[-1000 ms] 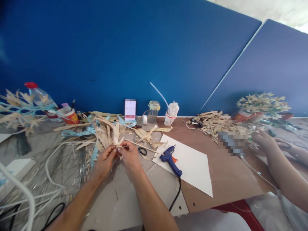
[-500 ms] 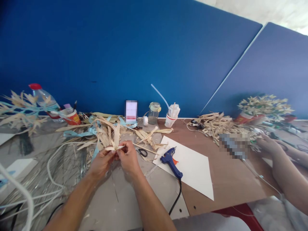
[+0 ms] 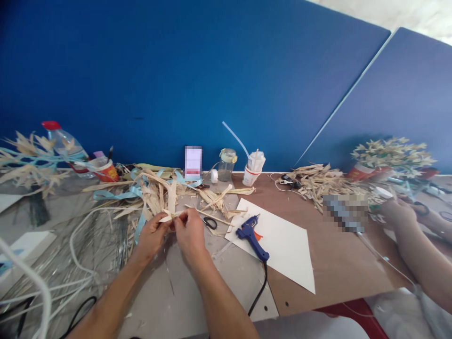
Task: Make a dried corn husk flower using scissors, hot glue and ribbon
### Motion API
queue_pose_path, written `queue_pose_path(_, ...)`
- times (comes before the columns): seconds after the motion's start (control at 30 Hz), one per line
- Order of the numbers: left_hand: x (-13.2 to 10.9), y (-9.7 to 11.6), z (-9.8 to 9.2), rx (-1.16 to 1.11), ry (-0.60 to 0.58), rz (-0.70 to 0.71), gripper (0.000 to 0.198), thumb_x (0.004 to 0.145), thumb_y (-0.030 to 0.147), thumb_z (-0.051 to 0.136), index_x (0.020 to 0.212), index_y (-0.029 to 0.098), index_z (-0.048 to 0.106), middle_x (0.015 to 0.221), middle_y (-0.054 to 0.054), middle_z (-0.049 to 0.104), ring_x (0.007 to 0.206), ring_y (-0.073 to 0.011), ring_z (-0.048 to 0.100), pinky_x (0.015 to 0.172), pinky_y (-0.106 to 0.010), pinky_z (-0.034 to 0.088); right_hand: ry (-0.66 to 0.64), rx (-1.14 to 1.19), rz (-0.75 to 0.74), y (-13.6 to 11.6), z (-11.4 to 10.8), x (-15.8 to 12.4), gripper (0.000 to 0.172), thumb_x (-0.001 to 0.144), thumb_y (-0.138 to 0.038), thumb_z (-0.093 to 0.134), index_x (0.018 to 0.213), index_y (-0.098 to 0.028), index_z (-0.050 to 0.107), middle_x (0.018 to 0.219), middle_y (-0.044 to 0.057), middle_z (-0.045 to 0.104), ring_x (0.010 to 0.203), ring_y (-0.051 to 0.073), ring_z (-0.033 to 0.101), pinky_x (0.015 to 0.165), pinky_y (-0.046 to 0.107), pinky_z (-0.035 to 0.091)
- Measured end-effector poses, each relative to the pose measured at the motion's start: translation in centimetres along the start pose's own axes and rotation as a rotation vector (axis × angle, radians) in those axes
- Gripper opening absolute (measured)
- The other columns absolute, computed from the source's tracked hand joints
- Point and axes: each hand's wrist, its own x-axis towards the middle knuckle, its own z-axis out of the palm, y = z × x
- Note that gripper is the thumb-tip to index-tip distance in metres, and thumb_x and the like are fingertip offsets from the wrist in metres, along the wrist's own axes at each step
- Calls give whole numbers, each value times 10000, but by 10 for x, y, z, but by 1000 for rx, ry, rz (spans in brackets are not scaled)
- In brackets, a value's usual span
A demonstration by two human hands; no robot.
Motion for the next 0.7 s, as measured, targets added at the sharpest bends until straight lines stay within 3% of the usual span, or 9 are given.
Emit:
queue_pose_path(0.13,1,-8,0,-199,-47,-105,294,714,455,675,699,166,631,624,-4,587,592,-138,513,592,-262,429,-217,363,157,-8,-2,1,102,631,-209,645,680,-207,555,563,-53,575,510,115,517,526,232,397)
queue_pose_path(0.23,1,-13,0,-284,-71,-154,340,690,488,706,665,162,612,628,0,576,592,-122,498,586,-247,421,-268,484,197,-10,-4,1,126,608,-200,672,723,-194,623,578,-51,592,513,94,506,541,217,406)
queue_pose_path(0.47,-1,-1,-2,-383,-114,-205,368,627,498,760,673,167,606,644,10,567,604,-108,491,604,-237,429,-384,649,290,-10,-10,2,183,603,-211,697,784,-186,709,644,-13,644,528,89,507,550,211,392)
queue_pose_path(0.7,0,-11,-6,-241,-184,-139,344,730,511,674,736,169,638,641,2,537,596,-122,460,573,-251,387,-408,558,233,-4,-12,5,189,592,-214,743,777,-184,715,564,-43,605,489,71,466,505,195,333)
